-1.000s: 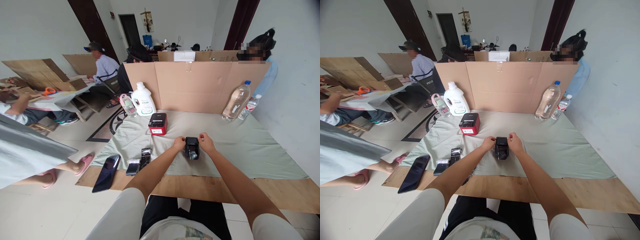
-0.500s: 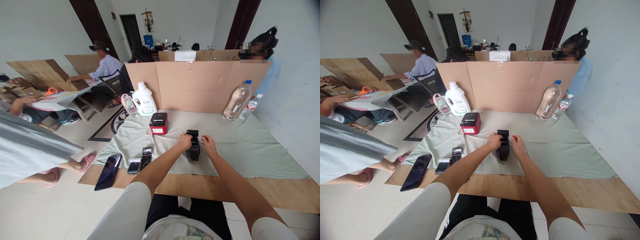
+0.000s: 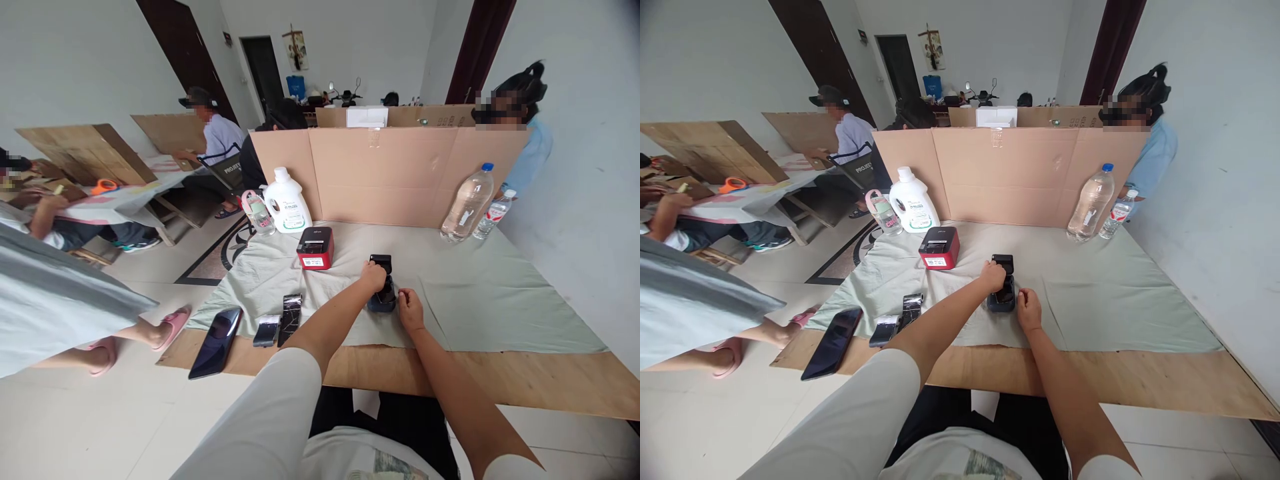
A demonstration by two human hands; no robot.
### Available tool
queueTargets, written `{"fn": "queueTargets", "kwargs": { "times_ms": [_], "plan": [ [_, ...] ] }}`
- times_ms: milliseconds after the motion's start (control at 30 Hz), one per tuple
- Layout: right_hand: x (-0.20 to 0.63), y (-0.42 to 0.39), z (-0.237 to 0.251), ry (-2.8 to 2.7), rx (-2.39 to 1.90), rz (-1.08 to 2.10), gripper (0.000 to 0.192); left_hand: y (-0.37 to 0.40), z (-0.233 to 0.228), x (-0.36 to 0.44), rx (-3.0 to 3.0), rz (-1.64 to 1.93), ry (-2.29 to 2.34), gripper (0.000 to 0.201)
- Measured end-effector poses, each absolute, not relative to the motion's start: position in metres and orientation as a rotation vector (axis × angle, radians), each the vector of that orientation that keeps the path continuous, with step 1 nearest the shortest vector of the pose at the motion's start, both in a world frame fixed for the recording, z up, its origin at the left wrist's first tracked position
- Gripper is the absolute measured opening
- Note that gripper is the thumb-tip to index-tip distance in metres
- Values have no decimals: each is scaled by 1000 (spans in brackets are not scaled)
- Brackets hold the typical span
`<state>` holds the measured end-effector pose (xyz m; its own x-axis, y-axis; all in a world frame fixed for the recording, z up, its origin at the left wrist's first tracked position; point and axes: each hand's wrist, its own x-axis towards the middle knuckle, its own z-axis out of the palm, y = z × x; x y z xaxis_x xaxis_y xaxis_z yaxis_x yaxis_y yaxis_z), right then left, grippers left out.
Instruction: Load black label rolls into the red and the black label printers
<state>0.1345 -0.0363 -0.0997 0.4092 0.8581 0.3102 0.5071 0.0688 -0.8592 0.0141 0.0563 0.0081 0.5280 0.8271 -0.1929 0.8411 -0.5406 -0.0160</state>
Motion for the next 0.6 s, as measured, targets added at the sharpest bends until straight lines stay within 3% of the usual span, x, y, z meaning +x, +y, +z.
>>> {"fn": "queueTargets", "kwargs": {
  "times_ms": [233,433,600],
  "plan": [
    [135,-37,-101,-1264,-1591,369,38,67,9,4,2644,-153,1379,32],
    [134,-37,-100,-1269,-1594,361,39,77,21,-14,2335,-32,1295,18],
    [136,-38,-99,-1272,-1603,375,39,70,44,-55,1919,250,1063,23]
  ]
}}
